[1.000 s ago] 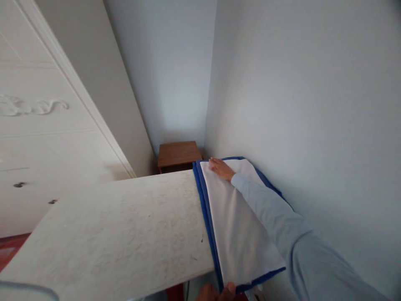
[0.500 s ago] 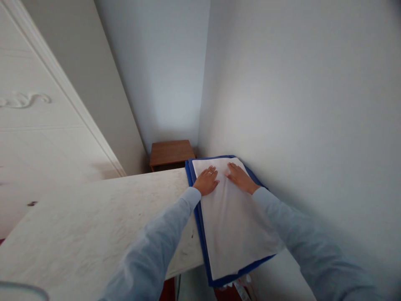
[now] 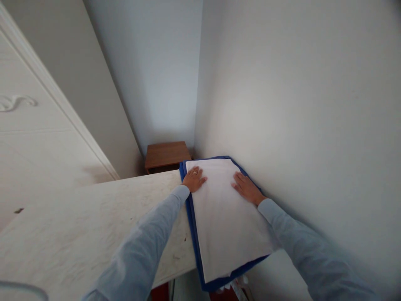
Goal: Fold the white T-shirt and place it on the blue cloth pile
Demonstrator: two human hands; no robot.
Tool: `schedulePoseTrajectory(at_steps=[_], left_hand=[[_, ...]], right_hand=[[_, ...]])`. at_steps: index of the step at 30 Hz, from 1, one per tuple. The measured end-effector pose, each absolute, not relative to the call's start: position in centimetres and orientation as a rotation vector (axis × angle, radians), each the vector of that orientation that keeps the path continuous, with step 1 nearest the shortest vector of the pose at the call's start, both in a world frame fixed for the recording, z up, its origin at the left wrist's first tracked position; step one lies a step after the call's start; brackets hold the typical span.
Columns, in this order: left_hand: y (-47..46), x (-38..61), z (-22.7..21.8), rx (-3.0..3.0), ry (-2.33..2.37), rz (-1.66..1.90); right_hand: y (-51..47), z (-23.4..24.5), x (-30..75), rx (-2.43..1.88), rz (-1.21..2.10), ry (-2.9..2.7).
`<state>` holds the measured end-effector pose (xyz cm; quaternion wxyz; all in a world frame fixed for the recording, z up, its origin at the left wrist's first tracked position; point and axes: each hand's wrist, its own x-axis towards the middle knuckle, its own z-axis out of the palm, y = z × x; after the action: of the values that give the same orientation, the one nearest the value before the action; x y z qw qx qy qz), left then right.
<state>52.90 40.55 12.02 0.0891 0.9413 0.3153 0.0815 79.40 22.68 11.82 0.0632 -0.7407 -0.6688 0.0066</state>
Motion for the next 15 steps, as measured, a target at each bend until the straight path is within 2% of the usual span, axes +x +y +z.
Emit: schedulePoseTrajectory(at_steps=[7,15], left_hand=[[44.0,53.9,14.0,2.832,1.053,0.228],[45.5,53.8,11.9,2.772,1.154,0.110]], right_hand=[[26.2,13.2,77.7,-2.239,-0.096,-1.997],[34.7,13.8,77.8,-2.274,0.075,-2.123]])
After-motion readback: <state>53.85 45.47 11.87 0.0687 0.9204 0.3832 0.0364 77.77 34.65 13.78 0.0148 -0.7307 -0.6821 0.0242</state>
